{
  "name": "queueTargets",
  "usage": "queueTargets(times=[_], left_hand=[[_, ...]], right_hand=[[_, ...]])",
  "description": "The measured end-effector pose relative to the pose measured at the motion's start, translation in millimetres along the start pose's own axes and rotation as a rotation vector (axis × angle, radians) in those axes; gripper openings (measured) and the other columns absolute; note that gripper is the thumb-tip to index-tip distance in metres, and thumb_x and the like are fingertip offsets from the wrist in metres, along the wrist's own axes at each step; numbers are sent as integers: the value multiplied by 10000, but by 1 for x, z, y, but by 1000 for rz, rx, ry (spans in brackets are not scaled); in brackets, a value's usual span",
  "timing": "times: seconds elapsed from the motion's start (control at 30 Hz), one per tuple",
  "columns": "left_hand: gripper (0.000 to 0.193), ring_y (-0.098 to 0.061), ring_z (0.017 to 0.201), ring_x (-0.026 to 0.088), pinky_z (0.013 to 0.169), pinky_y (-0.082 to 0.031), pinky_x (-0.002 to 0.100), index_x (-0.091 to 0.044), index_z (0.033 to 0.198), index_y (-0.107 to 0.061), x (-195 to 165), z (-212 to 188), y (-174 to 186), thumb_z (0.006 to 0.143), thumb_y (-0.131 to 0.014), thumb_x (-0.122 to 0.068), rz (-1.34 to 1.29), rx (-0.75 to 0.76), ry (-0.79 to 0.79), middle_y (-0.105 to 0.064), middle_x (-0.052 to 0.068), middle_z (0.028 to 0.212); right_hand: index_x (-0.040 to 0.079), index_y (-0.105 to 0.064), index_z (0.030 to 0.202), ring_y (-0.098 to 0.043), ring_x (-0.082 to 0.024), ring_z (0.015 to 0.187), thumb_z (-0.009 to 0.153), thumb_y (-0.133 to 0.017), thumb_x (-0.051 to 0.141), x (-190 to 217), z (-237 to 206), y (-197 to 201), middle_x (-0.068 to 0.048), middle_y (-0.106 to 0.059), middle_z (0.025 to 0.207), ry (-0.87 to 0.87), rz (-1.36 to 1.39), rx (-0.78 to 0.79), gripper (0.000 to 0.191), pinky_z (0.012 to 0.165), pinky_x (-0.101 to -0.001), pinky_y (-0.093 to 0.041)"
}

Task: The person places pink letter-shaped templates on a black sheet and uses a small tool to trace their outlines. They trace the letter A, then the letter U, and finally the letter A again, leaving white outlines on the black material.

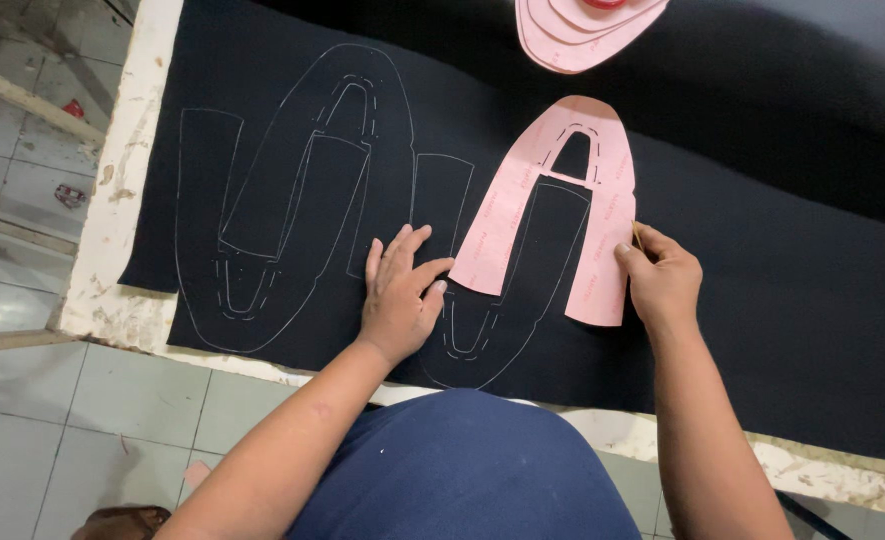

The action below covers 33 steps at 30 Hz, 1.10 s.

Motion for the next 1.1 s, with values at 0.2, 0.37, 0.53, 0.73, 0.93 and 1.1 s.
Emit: queueTargets(times=[0.2,0.37,0.53,0.73,0.93,1.1], left_hand=[[253,-325,1494,332,1244,-88,564,-160,1100,-772,-3,4,3,857,-740,-222,0,-4,4,-464,124,1511],[218,-319,1488,331,1242,-75,552,-170,1058,-792,-2,6,2,855,-759,-243,2,3,30,-470,117,1499],[225,-334,1489,321,1247,-84,541,-172,1057,-800,-3,5,4,844,-762,-237,-18,-17,33,-485,114,1499],[212,-346,1486,323,1244,-87,548,-177,1037,-804,-5,8,3,835,-770,-233,-13,-29,18,-493,113,1494],[205,-353,1483,324,1246,-95,548,-182,1032,-808,-8,9,2,838,-767,-233,-16,-31,22,-496,111,1492],[200,-349,1481,323,1244,-87,550,-179,1027,-812,-9,11,1,844,-762,-242,-15,-22,31,-494,112,1492]], right_hand=[[9,-705,1252,-722,-163,976,904,-738,106,9,-1,0,-110,-755,1125,20,-16,-6,362,875,-286,-564],[33,-734,1218,-722,-186,887,910,-739,149,9,-2,2,-123,-767,1051,-96,-171,-22,329,807,-307,-568],[0,-729,1212,-730,-172,913,903,-742,132,10,2,5,-134,-765,1073,1,-77,0,337,826,-291,-575],[3,-731,1207,-728,-163,896,894,-743,128,3,8,8,-121,-762,1064,-8,-62,7,337,807,-283,-579],[1,-747,1159,-710,-151,847,883,-748,123,1,10,12,-104,-767,993,-39,-43,22,301,782,-280,-568],[13,-750,1148,-701,-131,815,879,-755,140,1,12,13,-80,-760,960,-48,-98,18,298,760,-272,-560]])
Point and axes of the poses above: each hand's wrist, its own z-axis towards the middle knuckle, its own y-axis out of the back of the hand, x = y × z, the point moved 5 cm from there along z, towards the middle knuckle
